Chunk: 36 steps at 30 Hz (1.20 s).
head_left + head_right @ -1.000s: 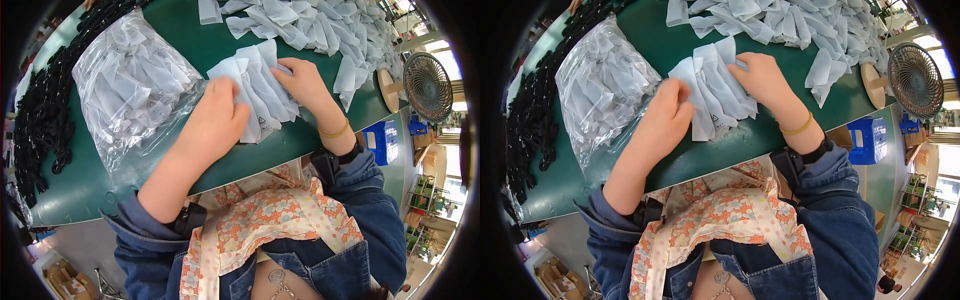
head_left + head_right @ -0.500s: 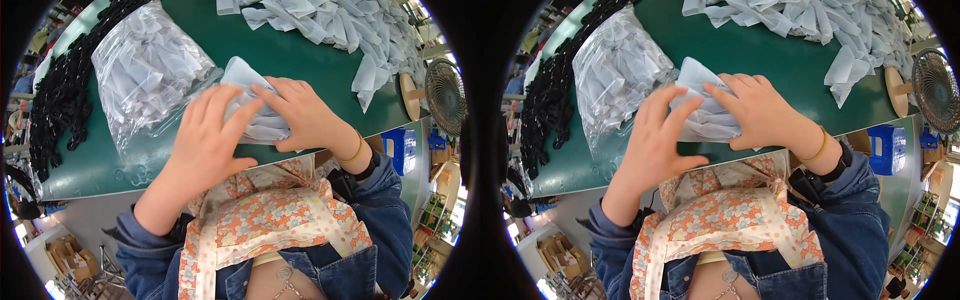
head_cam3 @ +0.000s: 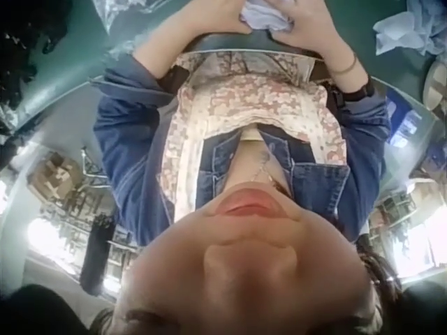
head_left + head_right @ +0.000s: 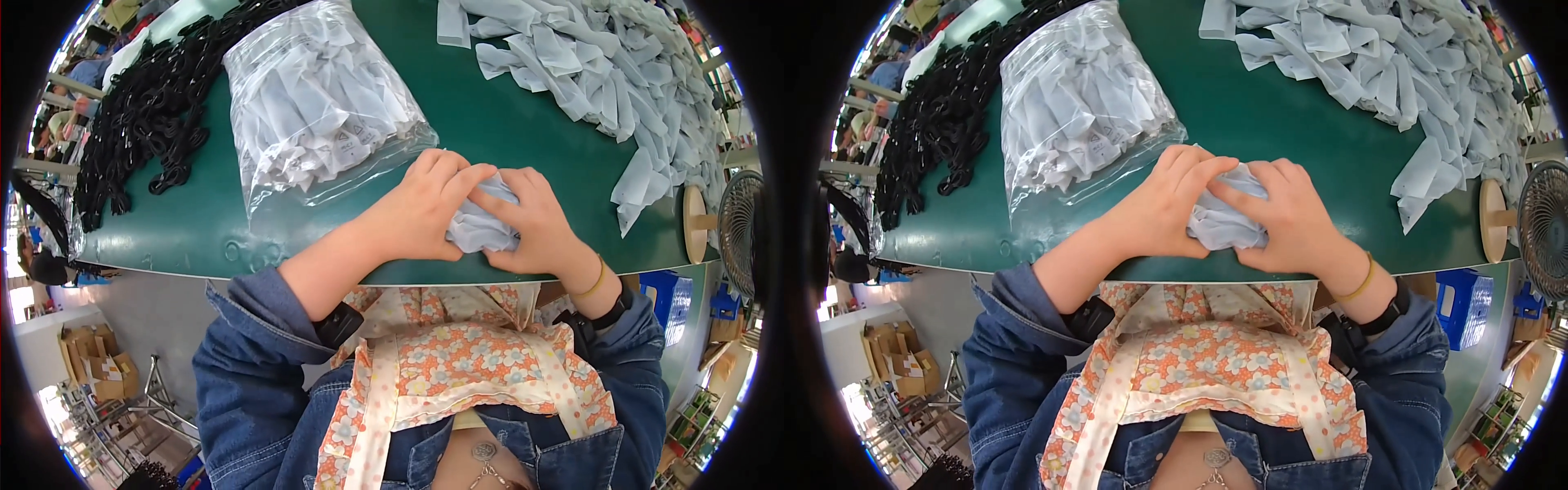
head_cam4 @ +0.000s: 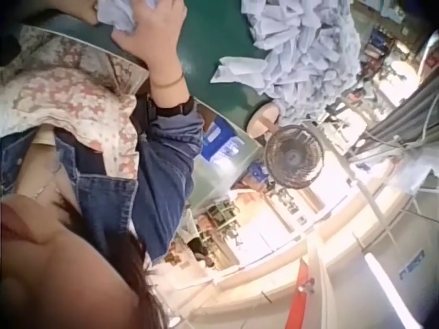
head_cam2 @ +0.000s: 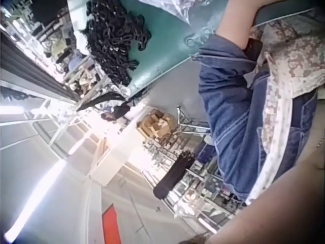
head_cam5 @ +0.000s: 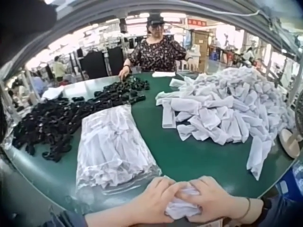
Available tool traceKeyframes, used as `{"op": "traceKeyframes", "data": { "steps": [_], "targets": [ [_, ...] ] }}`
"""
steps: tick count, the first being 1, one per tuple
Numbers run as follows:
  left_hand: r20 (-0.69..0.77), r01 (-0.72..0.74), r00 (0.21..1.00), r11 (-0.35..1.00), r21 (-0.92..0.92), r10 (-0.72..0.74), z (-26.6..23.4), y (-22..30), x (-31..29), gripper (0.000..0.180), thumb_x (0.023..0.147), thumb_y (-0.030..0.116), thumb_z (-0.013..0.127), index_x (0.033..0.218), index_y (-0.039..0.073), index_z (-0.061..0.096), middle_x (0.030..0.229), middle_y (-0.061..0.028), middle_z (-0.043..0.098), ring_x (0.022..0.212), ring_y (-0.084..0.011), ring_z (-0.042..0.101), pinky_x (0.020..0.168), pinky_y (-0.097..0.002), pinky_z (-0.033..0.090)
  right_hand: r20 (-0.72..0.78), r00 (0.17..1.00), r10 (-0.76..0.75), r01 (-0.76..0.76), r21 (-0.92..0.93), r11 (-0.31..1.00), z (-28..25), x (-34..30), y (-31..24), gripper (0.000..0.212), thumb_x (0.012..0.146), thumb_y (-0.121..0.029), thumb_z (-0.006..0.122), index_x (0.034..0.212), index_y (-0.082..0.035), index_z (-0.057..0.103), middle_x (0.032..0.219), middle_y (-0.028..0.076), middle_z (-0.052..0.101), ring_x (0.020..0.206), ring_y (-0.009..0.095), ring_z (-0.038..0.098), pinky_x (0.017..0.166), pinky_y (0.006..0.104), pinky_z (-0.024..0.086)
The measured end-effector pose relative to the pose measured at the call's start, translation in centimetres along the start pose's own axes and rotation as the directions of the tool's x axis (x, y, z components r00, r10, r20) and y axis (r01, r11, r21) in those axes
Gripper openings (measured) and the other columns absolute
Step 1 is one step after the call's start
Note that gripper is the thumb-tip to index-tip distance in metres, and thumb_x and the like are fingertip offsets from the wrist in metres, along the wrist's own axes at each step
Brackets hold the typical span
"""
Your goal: The person gathers several white-wrapped items from a pile, stacks them together, and slides the bundle into a plastic bag, repeating this process multiple times.
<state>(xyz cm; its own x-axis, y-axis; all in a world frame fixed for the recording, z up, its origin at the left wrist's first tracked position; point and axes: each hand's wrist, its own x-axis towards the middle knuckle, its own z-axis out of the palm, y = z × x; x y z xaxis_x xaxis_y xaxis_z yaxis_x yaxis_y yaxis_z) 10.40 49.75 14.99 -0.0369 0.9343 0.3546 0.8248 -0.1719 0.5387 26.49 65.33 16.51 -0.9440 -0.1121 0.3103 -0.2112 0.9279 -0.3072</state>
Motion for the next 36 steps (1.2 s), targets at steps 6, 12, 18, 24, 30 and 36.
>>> {"op": "traceKeyframes", "data": {
  "steps": [6,12,18,24,30,36],
  "targets": [
    [-0.102,-0.008,0.994,0.968,0.253,0.035,-2.3,2.2,-2.7,0.088,0.053,0.031,0.085,0.131,0.012,0.048,0.127,-0.0143,0.047,0.122,-0.0365,0.043,0.101,-0.0491,0.036,0.087,0.99,0.114,-0.115,-0.002,0.993,-0.6,0.0,0.2,0.081,0.052,-0.016,0.075,0.131,-0.014,0.054,0.121,0.02,0.051,0.105,0.036,0.051,0.093,0.0446,0.042],
    [-0.311,0.349,0.935,0.573,0.742,-0.167,-9.3,2.0,-7.9,0.059,0.066,0.03,0.08,0.121,0.022,0.06,0.134,-0.007,0.049,0.129,-0.0324,0.042,0.105,-0.0535,0.029,-0.154,0.788,0.596,-0.344,0.692,0.634,0.3,-3.7,2.1,0.087,0.05,-0.012,0.077,0.134,-0.012,0.051,0.113,0.019,0.054,0.096,0.036,0.054,0.086,0.0415,0.044],
    [-0.429,0.379,0.897,0.689,0.618,-0.108,-9.5,0.1,-7.3,0.023,0.079,0.014,0.069,0.102,0.013,0.069,0.128,-0.0014,0.055,0.128,-0.0308,0.043,0.104,-0.0542,0.031,-0.125,0.98,-0.153,0.165,0.088,0.982,0.3,2.9,-3.5,0.085,0.053,-0.015,0.077,0.133,-0.012,0.051,0.113,0.021,0.054,0.099,0.038,0.054,0.09,0.0428,0.044],
    [-0.534,0.309,0.835,0.916,0.256,-0.133,-7.9,1.9,-4.7,0.02,0.081,0.014,0.067,0.101,0.009,0.068,0.123,-0.0021,0.057,0.127,-0.0329,0.043,0.105,-0.0569,0.03,-0.33,0.931,0.154,-0.115,0.134,0.984,2.3,8.7,-2.2,0.081,0.055,-0.015,0.075,0.133,-0.012,0.051,0.116,0.022,0.053,0.106,0.039,0.051,0.095,0.0422,0.042],
    [-0.725,0.614,0.646,0.726,0.31,-0.238,-5.6,2.1,-5.9,0.024,0.078,0.013,0.07,0.102,0.01,0.067,0.115,-0.0029,0.057,0.125,-0.0322,0.043,0.102,-0.0565,0.035,-0.421,0.906,0.051,-0.049,0.017,0.999,1.5,4.2,-0.4,0.08,0.055,-0.013,0.076,0.13,-0.008,0.05,0.118,0.021,0.052,0.11,0.038,0.051,0.097,0.0391,0.041],
    [-0.606,0.499,0.795,0.559,0.662,0.008,-6.2,-0.6,-5.7,0.023,0.077,0.01,0.071,0.1,0.01,0.069,0.108,-0.0044,0.06,0.118,-0.0303,0.049,0.098,-0.0547,0.04,-0.686,0.726,0.049,0.07,0.144,0.987,0.9,0.4,0.0,0.085,0.052,-0.015,0.084,0.13,-0.011,0.05,0.123,0.019,0.052,0.103,0.034,0.056,0.091,0.0436,0.042]
  ]
}}
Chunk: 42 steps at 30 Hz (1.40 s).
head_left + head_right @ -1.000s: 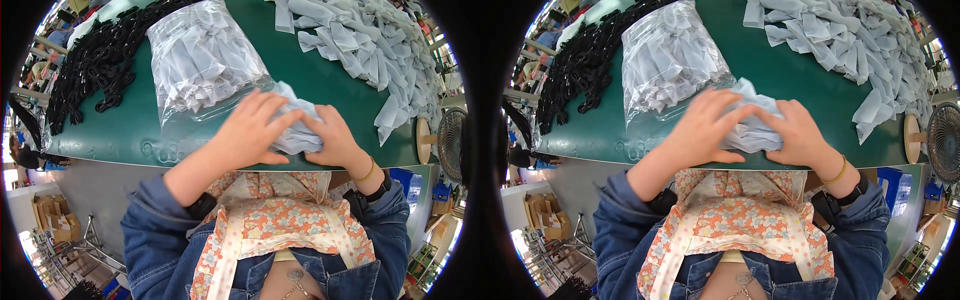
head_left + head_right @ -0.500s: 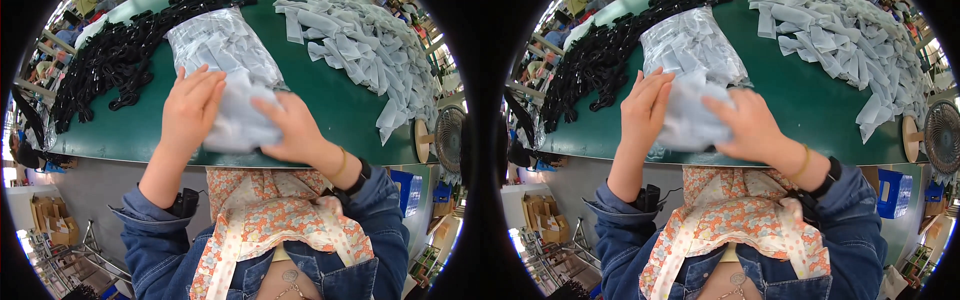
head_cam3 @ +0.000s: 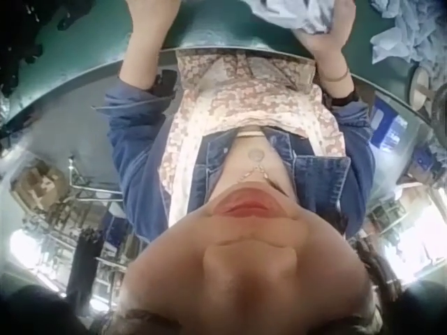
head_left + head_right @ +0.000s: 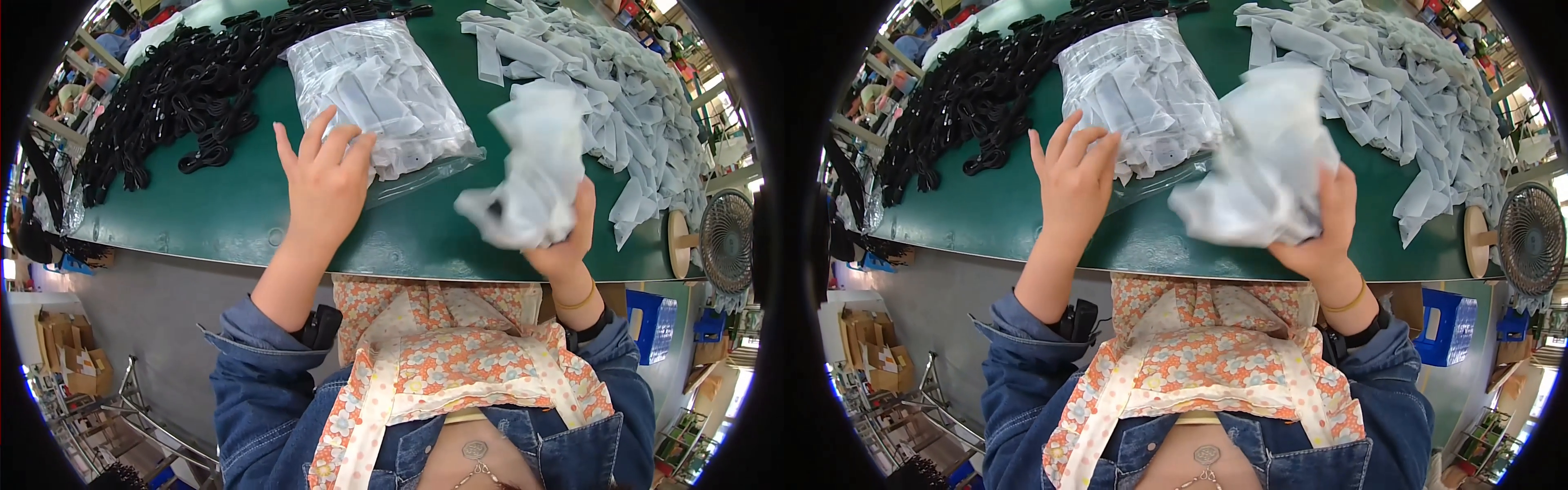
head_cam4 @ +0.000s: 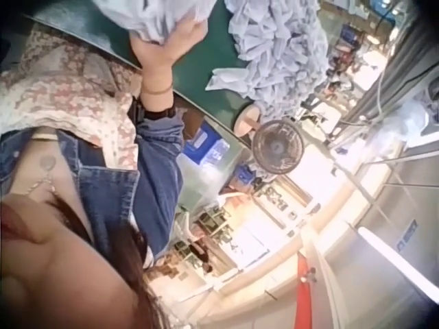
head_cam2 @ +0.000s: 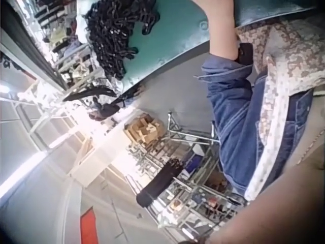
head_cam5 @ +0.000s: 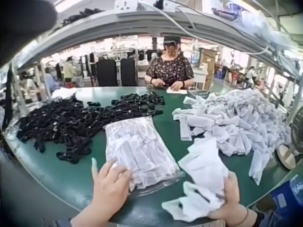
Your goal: The person gathers several white-wrapped items from a pile, stacks them together, and slides the bundle into a plastic bag, repeating this process multiple times.
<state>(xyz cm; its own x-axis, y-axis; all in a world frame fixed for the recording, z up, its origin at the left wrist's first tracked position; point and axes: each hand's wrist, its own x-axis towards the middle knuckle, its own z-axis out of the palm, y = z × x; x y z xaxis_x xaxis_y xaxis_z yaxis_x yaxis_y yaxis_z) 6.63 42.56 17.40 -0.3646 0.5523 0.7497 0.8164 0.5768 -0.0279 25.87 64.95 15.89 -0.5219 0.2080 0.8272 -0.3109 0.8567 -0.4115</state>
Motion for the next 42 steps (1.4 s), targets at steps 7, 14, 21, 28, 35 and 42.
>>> {"op": "traceKeyframes", "data": {
  "steps": [7,14,21,28,35,42],
  "targets": [
    [-0.06,0.054,0.995,0.924,-0.379,-0.083,-0.1,0.0,0.1,0.017,0.077,0.008,0.07,0.095,0.007,0.07,0.087,-0.0051,0.062,0.089,-0.0244,0.061,0.09,-0.0427,0.048,0.55,0.78,-0.299,0.366,-0.013,0.93,4.7,1.4,-2.6,0.071,0.057,-0.024,0.082,0.124,-0.014,0.057,0.115,0.019,0.054,0.097,0.032,0.055,0.081,0.0439,0.043],
    [-0.093,-0.016,0.996,0.963,-0.269,-0.009,-1.4,1.2,1.1,0.022,0.076,0.005,0.069,0.098,0.002,0.069,0.084,-0.0062,0.058,0.08,-0.0239,0.057,0.077,-0.0338,0.05,0.099,0.952,0.29,-0.25,-0.297,0.922,11.3,4.9,-0.6,0.064,0.066,-0.029,0.077,0.124,-0.011,0.058,0.11,0.023,0.053,0.096,0.038,0.054,0.083,0.0473,0.044],
    [-0.093,-0.237,0.971,0.947,-0.216,0.222,-0.5,2.9,1.7,0.024,0.075,0.005,0.069,0.099,0.002,0.068,0.083,-0.006,0.057,0.079,-0.023,0.057,0.072,-0.0325,0.049,0.109,0.956,0.273,-0.146,-0.629,0.763,16.5,8.2,-0.3,0.056,0.078,-0.035,0.068,0.126,-0.009,0.055,0.11,0.028,0.053,0.1,0.041,0.052,0.088,0.0531,0.041],
    [0.162,-0.225,0.944,0.921,-0.318,0.287,-4.3,0.6,7.3,0.023,0.074,0.013,0.071,0.096,0.008,0.067,0.094,-0.0085,0.062,0.087,-0.0243,0.061,0.077,-0.0359,0.05,0.235,0.97,0.058,0.024,-0.332,0.943,13.7,6.9,3.9,0.048,0.084,-0.027,0.063,0.127,-0.009,0.054,0.122,0.026,0.051,0.113,0.042,0.049,0.097,0.0506,0.038],
    [0.213,-0.007,0.96,0.774,-0.634,0.183,-3.4,-1.2,17.7,0.038,0.092,0.03,0.053,0.115,0.002,0.061,0.119,-0.0149,0.06,0.107,-0.0329,0.056,0.094,-0.0407,0.043,0.322,0.898,0.298,-0.317,0.005,0.948,3.4,1.9,3.6,0.038,0.081,-0.007,0.064,0.118,-0.005,0.058,0.123,0.014,0.055,0.109,0.032,0.055,0.093,0.0399,0.044],
    [0.458,-0.095,0.865,0.963,-0.251,0.205,6.4,0.3,7.3,0.076,0.085,0.059,0.052,0.14,0.008,0.042,0.144,-0.0126,0.042,0.137,-0.0296,0.033,0.112,-0.0574,0.016,0.296,0.842,0.451,-0.364,-0.306,0.88,4.3,6.1,3.5,0.031,0.081,-0.013,0.065,0.111,-0.003,0.062,0.11,0.015,0.059,0.098,0.03,0.06,0.084,0.0372,0.049]
  ]
}}
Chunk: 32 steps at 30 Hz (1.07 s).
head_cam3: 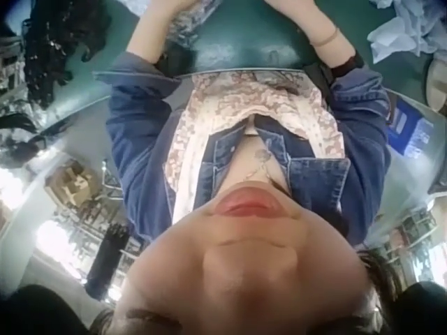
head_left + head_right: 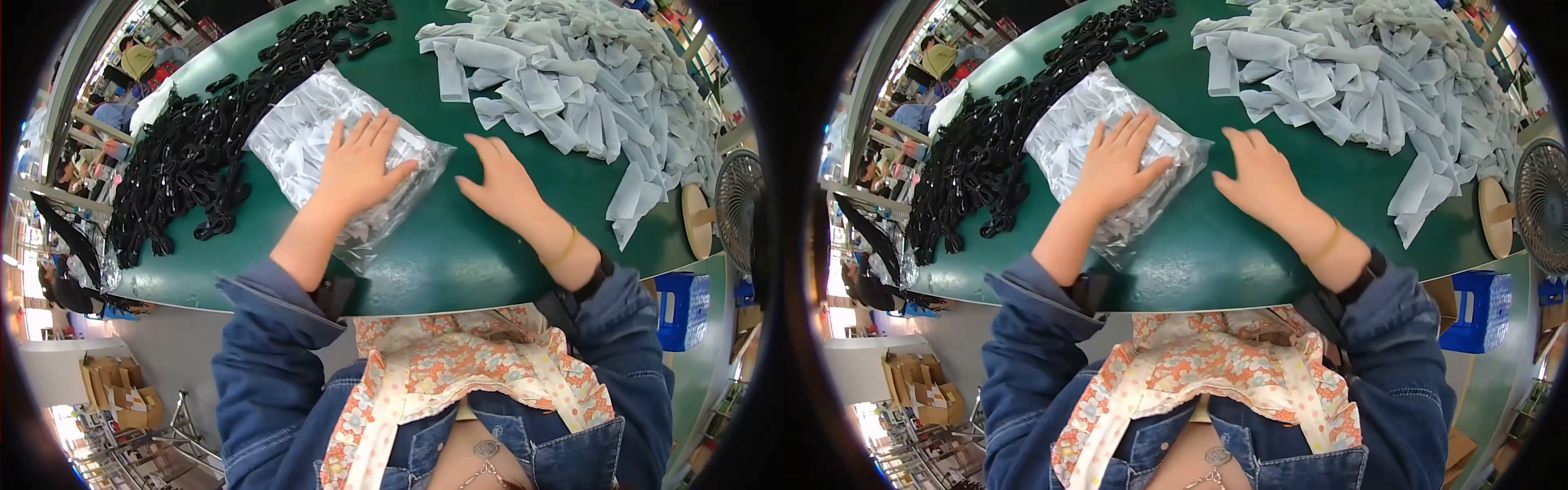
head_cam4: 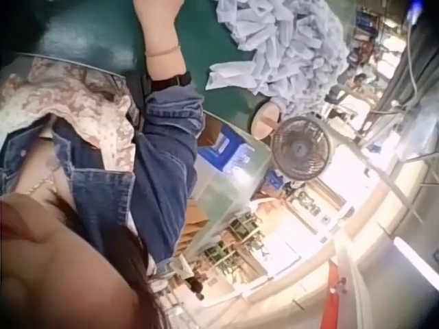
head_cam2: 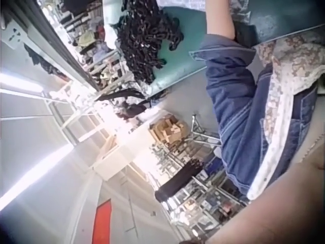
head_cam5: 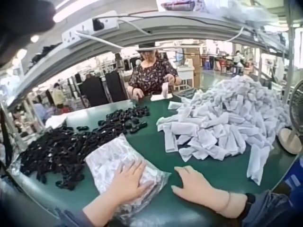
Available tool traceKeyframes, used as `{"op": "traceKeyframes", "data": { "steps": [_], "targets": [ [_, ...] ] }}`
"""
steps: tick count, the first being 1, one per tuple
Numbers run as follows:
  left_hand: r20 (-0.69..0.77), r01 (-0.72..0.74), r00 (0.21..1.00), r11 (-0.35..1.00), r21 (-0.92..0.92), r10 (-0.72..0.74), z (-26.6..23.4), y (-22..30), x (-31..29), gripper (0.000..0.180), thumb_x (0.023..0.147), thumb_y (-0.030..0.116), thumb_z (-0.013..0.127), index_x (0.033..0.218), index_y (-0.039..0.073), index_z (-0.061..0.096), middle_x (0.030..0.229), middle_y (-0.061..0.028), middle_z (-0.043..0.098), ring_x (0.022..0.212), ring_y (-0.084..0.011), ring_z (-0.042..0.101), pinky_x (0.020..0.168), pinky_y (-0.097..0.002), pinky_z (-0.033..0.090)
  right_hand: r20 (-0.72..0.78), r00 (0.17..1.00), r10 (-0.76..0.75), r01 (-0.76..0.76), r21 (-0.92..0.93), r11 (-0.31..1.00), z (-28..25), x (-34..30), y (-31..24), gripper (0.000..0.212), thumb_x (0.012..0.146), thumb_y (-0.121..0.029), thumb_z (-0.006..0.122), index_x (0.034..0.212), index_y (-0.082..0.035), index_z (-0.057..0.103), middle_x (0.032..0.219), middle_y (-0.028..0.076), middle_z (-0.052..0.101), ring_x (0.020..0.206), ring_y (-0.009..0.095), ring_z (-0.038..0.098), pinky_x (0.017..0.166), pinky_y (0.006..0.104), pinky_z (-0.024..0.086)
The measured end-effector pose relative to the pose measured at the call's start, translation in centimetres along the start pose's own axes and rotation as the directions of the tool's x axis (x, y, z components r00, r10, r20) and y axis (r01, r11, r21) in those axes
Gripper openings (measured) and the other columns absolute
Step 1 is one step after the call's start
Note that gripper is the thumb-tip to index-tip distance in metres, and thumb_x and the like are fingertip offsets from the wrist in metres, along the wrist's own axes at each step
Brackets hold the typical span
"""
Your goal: The person gathers several white-wrapped items from a pile, stacks them together, and slides the bundle into a plastic bag, repeating this process multiple times.
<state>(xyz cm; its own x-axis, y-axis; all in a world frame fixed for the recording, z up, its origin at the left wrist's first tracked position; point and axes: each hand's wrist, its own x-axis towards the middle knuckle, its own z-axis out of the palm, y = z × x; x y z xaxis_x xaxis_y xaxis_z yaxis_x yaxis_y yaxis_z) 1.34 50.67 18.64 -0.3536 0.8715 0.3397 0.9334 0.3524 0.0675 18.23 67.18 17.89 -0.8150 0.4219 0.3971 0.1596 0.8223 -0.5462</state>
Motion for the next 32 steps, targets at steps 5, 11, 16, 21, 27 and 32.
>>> {"op": "traceKeyframes", "data": {
  "steps": [5,11,16,21,27,32],
  "targets": [
    [0.05,0.233,0.967,0.949,0.214,-0.249,-4.0,6.4,-7.7,0.078,0.08,0.049,0.066,0.141,0.009,0.039,0.142,-0.0245,0.037,0.136,-0.0447,0.028,0.107,-0.0661,0.016,0.291,0.93,-0.226,0.272,-0.128,0.954,2.9,4.7,2.0,0.024,0.084,-0.023,0.062,0.098,-0.004,0.064,0.092,0.015,0.063,0.087,0.031,0.062,0.077,0.0404,0.05],
    [-0.167,0.568,0.801,0.818,-0.093,-0.575,-1.3,1.0,-17.6,0.016,0.08,0.016,0.065,0.089,0.007,0.056,0.09,-0.0109,0.054,0.091,-0.034,0.053,0.081,-0.0516,0.038,0.341,0.896,-0.283,0.358,-0.179,0.917,2.2,3.1,2.2,0.022,0.086,-0.024,0.056,0.082,-0.004,0.062,0.081,0.017,0.062,0.078,0.034,0.061,0.07,0.0445,0.05],
    [0.013,0.421,0.906,0.904,0.076,-0.423,-2.2,-1.4,-17.9,0.012,0.081,0.01,0.057,0.072,0.004,0.057,0.084,-0.0145,0.057,0.08,-0.0337,0.055,0.071,-0.0453,0.043,0.425,0.903,0.068,0.018,-0.193,0.981,2.3,2.0,-0.1,0.023,0.082,-0.022,0.053,0.074,-0.005,0.066,0.079,0.019,0.065,0.077,0.038,0.064,0.067,0.047,0.053],
    [0.154,0.359,0.932,0.894,-0.267,-0.328,-12.1,-5.3,-16.5,0.02,0.088,0.013,0.047,0.077,-0.002,0.056,0.074,-0.0137,0.054,0.072,-0.0286,0.056,0.065,-0.0392,0.044,0.246,0.939,-0.241,0.218,0.115,0.969,-1.8,1.5,-2.6,0.029,0.085,-0.024,0.048,0.074,-0.001,0.063,0.081,0.022,0.064,0.078,0.042,0.062,0.071,0.05,0.051],
    [-0.263,-0.288,0.905,0.937,0.199,0.334,-20.3,-5.5,-9.4,0.022,0.092,0.021,0.062,0.098,0.001,0.065,0.093,-0.0138,0.068,0.081,-0.0327,0.065,0.07,-0.0416,0.053,-0.121,0.986,-0.115,0.129,0.121,0.984,-19.4,-9.6,-7.0,0.035,0.091,-0.028,0.049,0.076,0.001,0.063,0.078,0.02,0.064,0.076,0.041,0.061,0.07,0.0479,0.049],
    [-0.416,-0.468,0.863,0.766,-0.441,0.287,-19.3,-2.0,-5.0,0.029,0.089,0.012,0.055,0.114,0.0,0.063,0.107,-0.0167,0.063,0.086,-0.0283,0.061,0.07,-0.037,0.05,-0.376,0.752,-0.541,0.222,-0.628,0.745,-30.6,-19.9,-4.2,0.019,0.075,-0.019,0.064,0.086,-0.005,0.072,0.082,0.012,0.071,0.076,0.028,0.069,0.076,0.0373,0.055]
  ]
}}
